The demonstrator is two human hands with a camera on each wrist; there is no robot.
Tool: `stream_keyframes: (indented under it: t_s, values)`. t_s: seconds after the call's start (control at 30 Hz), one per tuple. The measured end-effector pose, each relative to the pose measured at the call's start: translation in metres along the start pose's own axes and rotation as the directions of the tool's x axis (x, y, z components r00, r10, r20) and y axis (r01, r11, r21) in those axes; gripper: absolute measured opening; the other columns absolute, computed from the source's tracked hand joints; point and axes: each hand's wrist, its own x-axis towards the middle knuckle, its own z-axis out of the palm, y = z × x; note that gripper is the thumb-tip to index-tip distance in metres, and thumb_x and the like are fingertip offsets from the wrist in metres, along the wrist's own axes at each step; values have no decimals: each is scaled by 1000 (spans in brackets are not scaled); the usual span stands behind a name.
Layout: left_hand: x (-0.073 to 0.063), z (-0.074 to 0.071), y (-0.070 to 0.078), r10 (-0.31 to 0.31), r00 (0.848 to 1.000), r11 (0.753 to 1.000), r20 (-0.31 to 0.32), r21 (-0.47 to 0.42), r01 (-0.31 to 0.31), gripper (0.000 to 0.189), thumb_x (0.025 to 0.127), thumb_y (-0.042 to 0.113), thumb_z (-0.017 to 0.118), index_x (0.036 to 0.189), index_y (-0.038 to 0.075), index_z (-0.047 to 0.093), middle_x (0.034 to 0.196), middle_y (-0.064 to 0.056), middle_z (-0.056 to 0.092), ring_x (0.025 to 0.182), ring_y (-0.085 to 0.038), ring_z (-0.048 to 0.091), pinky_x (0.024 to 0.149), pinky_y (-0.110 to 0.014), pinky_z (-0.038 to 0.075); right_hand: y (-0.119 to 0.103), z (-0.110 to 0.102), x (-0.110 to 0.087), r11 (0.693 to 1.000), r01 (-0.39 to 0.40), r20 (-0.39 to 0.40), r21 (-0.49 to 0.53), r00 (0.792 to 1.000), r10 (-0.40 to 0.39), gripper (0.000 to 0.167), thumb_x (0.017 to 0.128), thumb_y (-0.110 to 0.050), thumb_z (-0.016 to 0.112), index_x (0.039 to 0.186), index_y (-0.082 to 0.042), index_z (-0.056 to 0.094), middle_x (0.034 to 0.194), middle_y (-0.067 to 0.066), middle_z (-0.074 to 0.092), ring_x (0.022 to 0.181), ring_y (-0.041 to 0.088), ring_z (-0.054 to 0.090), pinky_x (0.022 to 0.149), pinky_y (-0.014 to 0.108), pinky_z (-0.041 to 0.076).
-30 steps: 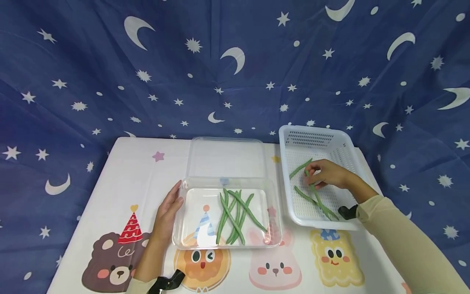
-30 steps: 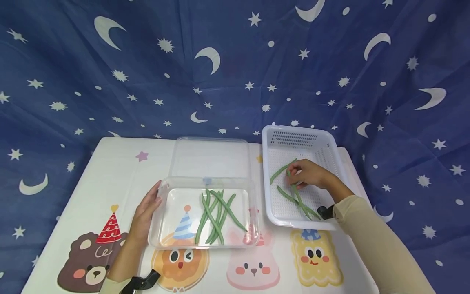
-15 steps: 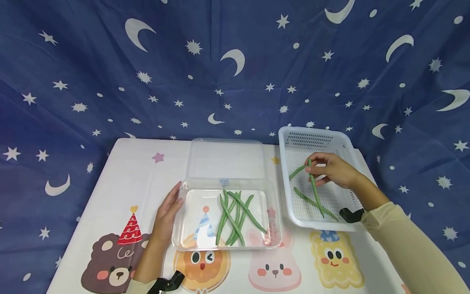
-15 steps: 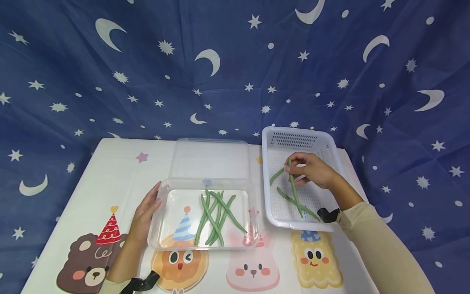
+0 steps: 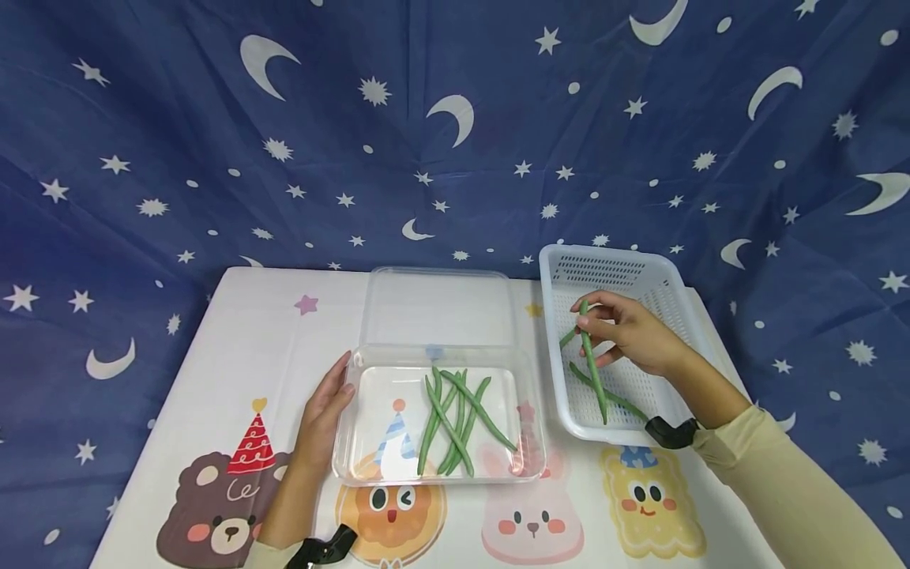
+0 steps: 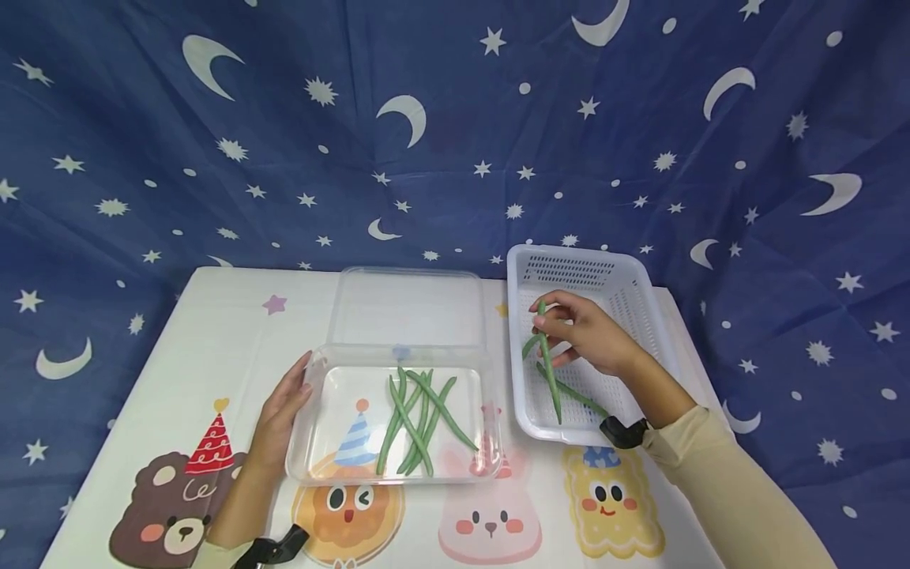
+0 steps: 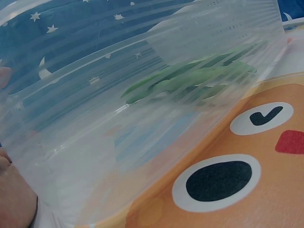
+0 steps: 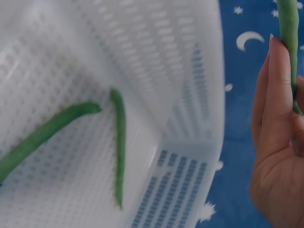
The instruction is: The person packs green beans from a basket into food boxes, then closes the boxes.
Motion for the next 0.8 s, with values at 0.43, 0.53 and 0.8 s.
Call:
stream_keyframes:
  t_s: [0.43, 0.53, 0.8]
  values:
    - [1, 0, -1, 1, 1000, 1000, -2, 5, -1, 56, 108, 27, 46, 162, 27, 29, 171, 6, 22, 160, -20, 16, 115, -13, 33, -24, 35, -8, 996, 5, 41, 93, 999, -9, 30, 107, -28, 54, 128, -8, 47, 106, 14, 61, 79, 27, 73, 59, 45, 64]
    - [0, 0, -2, -4, 1000, 1000, -3, 6, 4, 57, 108, 28, 46, 162, 26, 28, 171, 5, 21, 160, -21, 15, 114, -13, 33, -26, 42, -10, 993, -3, 52, 121, 999, -3, 24, 107, -28, 53, 125, -13, 47, 105, 11, 61, 78, 26, 73, 58, 44, 63]
    - [1, 0, -2, 6, 1000, 1000, 1, -4, -6, 57, 108, 28, 46, 162, 27, 28, 172, 3, 21, 160, -21, 15, 116, -14, 32, -32, 58, -11, 989, 2, 49, 151, 999, -10, 25, 107, -30, 53, 124, -13, 46, 102, 10, 62, 76, 26, 72, 56, 45, 63]
